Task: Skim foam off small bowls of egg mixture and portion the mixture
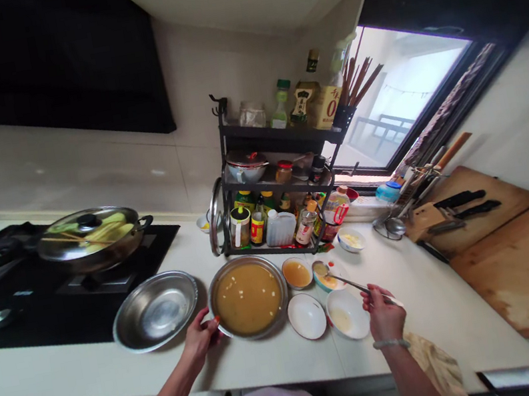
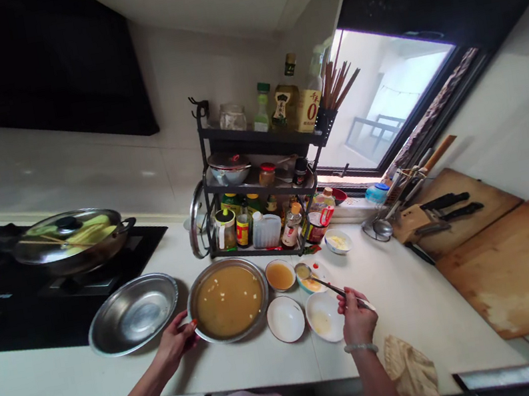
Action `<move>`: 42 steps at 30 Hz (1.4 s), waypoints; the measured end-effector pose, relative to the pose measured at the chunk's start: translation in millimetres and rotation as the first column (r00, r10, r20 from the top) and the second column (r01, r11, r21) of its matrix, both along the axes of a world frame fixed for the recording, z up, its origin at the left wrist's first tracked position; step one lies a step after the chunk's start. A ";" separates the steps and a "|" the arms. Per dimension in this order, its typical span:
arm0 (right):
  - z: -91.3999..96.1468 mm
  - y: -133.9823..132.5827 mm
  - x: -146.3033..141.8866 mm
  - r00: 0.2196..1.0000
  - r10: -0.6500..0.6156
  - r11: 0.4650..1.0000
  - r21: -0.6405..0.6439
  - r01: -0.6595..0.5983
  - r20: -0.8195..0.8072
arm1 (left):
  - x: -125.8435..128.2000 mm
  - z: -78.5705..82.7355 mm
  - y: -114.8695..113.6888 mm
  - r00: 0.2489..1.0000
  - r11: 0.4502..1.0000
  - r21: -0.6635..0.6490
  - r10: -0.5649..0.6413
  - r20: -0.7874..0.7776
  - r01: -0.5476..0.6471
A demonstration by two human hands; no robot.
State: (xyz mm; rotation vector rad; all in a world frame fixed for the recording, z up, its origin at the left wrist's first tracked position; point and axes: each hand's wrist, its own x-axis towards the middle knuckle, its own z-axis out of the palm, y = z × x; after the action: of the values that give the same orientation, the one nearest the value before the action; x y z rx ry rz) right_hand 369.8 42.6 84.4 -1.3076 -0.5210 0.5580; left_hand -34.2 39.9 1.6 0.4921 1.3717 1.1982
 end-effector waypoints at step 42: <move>-40.5 6.1 14.9 0.994 -0.090 0.994 -0.065 0.086 -0.068 | 1.8 8.6 -1.5 1.000 1.000 -0.020 -0.006 -0.017 0.005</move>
State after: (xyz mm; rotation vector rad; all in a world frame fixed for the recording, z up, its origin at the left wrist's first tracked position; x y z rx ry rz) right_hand 384.8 48.7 43.9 -1.3581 -0.3885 0.5486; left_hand -32.4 38.4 10.3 0.4927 1.3944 1.1773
